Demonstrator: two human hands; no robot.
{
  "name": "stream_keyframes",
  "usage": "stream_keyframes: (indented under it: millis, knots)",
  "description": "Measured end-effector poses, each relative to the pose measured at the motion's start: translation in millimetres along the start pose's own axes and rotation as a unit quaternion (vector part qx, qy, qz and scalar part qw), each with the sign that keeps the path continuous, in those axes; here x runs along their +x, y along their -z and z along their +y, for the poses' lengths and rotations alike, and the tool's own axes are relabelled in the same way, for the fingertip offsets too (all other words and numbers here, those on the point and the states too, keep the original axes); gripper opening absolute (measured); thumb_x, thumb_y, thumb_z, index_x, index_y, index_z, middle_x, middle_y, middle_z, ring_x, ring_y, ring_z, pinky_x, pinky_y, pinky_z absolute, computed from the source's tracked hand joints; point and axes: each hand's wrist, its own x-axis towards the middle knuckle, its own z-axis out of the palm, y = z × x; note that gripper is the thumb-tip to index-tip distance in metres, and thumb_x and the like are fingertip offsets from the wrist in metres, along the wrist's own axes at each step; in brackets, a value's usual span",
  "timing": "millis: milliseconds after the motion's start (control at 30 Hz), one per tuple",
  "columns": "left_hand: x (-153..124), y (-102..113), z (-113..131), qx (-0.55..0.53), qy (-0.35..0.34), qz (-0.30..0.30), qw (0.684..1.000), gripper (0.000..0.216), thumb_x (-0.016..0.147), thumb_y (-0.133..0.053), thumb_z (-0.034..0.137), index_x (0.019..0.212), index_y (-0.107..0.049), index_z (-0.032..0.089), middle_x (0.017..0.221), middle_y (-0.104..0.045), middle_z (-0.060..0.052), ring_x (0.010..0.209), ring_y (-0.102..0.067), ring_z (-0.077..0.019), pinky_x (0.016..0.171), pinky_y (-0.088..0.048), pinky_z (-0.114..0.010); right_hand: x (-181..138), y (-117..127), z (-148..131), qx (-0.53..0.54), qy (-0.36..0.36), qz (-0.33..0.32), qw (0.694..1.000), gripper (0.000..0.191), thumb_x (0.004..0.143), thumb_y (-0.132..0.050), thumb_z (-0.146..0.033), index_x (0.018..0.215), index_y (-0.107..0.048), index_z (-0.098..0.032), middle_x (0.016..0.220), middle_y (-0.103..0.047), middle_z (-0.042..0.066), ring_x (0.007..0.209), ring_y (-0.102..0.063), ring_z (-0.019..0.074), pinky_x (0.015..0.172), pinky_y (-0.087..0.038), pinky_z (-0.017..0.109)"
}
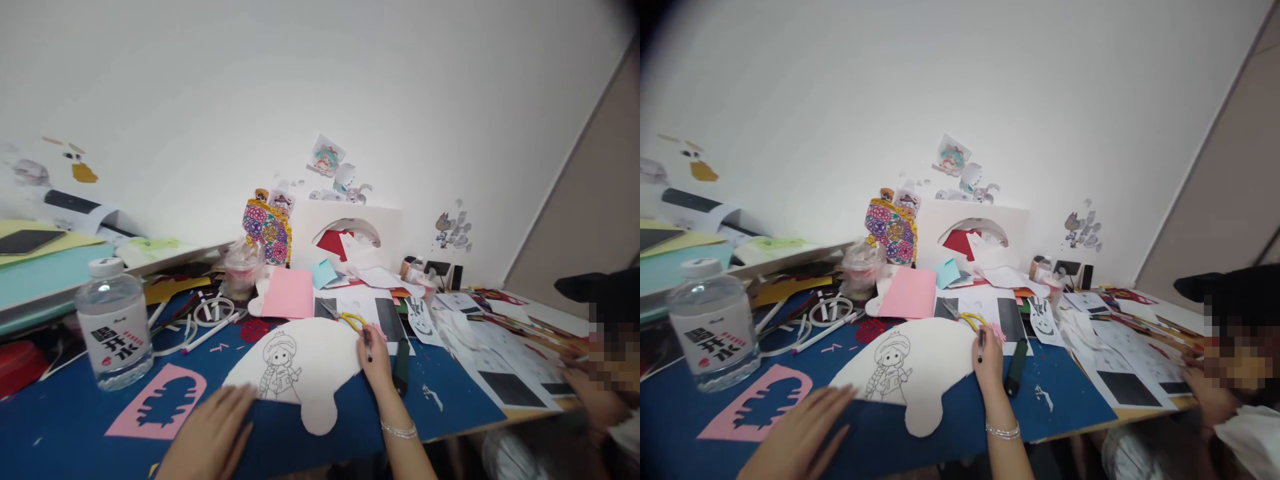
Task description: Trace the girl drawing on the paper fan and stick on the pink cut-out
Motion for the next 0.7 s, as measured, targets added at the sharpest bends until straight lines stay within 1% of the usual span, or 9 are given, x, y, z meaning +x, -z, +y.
stream_keyframes:
  millis: [33, 100, 167, 233, 333, 433, 533, 600, 700]
  knots:
    - [10, -5, -13, 0.015, 0.023, -0.024, 0.999, 0.043, 0.081, -0.054, 0.039, 0.117, -0.059, 0.016, 0.112, -0.066, -0.01, 0.099, -0.063, -0.0283, 0.08, -0.057, -0.039, 0, 0, 0, -0.003, 0.0, 0.001, 1.0, 0.026, 0.085, -0.042, -0.03, 0.104, -0.054, -0.017, 0.097, -0.063, 0.012, 0.093, -0.059, 0.0238, 0.083, -0.048, 0.039]
    - [26, -15, -33, 0.006, 0.071, -0.109, 0.992, 0.055, 0.073, -0.06, 0.043, 0.117, -0.058, 0.01, 0.117, -0.063, -0.014, 0.106, -0.059, -0.034, 0.086, -0.053, -0.045, 1, 1, -2, -0.01, 0.0, 0.001, 1.0, 0.025, 0.085, -0.042, -0.028, 0.104, -0.055, -0.017, 0.096, -0.064, 0.011, 0.09, -0.059, 0.023, 0.081, -0.049, 0.038]
    - [34, -23, -46, -0.017, 0.091, -0.172, 0.981, 0.062, 0.07, -0.06, 0.045, 0.12, -0.056, 0.01, 0.122, -0.059, -0.015, 0.114, -0.053, -0.0364, 0.092, -0.049, -0.048, 2, 2, -4, -0.017, 0.001, 0.001, 1.0, 0.024, 0.084, -0.043, -0.027, 0.102, -0.055, -0.017, 0.094, -0.064, 0.011, 0.089, -0.059, 0.0227, 0.081, -0.048, 0.037]
    - [35, -31, -53, -0.045, 0.087, -0.191, 0.977, 0.061, 0.072, -0.058, 0.047, 0.122, -0.055, 0.013, 0.123, -0.058, -0.014, 0.115, -0.052, -0.0347, 0.094, -0.047, -0.047, 3, 3, -6, -0.021, 0.002, 0.002, 1.0, 0.023, 0.084, -0.043, -0.026, 0.101, -0.055, -0.016, 0.092, -0.064, 0.01, 0.088, -0.059, 0.0224, 0.08, -0.048, 0.037]
    - [31, -40, -57, -0.073, 0.067, -0.146, 0.984, 0.056, 0.075, -0.057, 0.05, 0.12, -0.056, 0.017, 0.118, -0.062, -0.012, 0.107, -0.059, -0.0291, 0.09, -0.051, -0.039, 4, 3, -8, -0.022, 0.005, 0.006, 1.0, 0.022, 0.085, -0.042, -0.024, 0.101, -0.055, -0.016, 0.092, -0.064, 0.011, 0.087, -0.059, 0.0222, 0.08, -0.048, 0.037]
    - [29, -40, -58, -0.074, 0.04, -0.044, 0.996, 0.058, 0.073, -0.059, 0.054, 0.119, -0.054, 0.018, 0.112, -0.066, -0.009, 0.098, -0.065, -0.0252, 0.081, -0.055, -0.032, 4, 1, -9, -0.018, 0.011, 0.01, 1.0, 0.022, 0.085, -0.041, -0.024, 0.102, -0.054, -0.016, 0.093, -0.065, 0.011, 0.087, -0.06, 0.0219, 0.078, -0.049, 0.036]
    - [28, -31, -54, -0.066, 0.029, 0.043, 0.996, 0.066, 0.071, -0.06, 0.058, 0.125, -0.046, 0.022, 0.109, -0.068, -0.006, 0.093, -0.066, -0.0233, 0.076, -0.056, -0.029, 3, 0, -9, -0.013, 0.016, 0.012, 1.0, 0.022, 0.086, -0.04, -0.024, 0.101, -0.054, -0.016, 0.091, -0.065, 0.011, 0.084, -0.062, 0.0213, 0.076, -0.05, 0.034]
    - [21, -26, -53, -0.06, 0.027, 0.053, 0.996, 0.074, 0.07, -0.06, 0.061, 0.13, -0.039, 0.025, 0.107, -0.068, -0.004, 0.09, -0.067, -0.0226, 0.072, -0.057, -0.028, 2, 1, -9, -0.01, 0.017, 0.015, 1.0, 0.022, 0.087, -0.04, -0.025, 0.101, -0.054, -0.016, 0.093, -0.066, 0.011, 0.086, -0.062, 0.0217, 0.076, -0.05, 0.035]
    - [-5, -27, -60, -0.038, 0.043, 0.013, 0.998, 0.084, 0.07, -0.058, 0.064, 0.139, -0.025, 0.031, 0.109, -0.068, -0.003, 0.092, -0.067, -0.0241, 0.073, -0.057, -0.032, 2, 3, -10, -0.004, 0.02, 0.016, 1.0, 0.024, 0.088, -0.04, -0.026, 0.104, -0.054, -0.016, 0.098, -0.065, 0.012, 0.094, -0.061, 0.0225, 0.081, -0.05, 0.036]
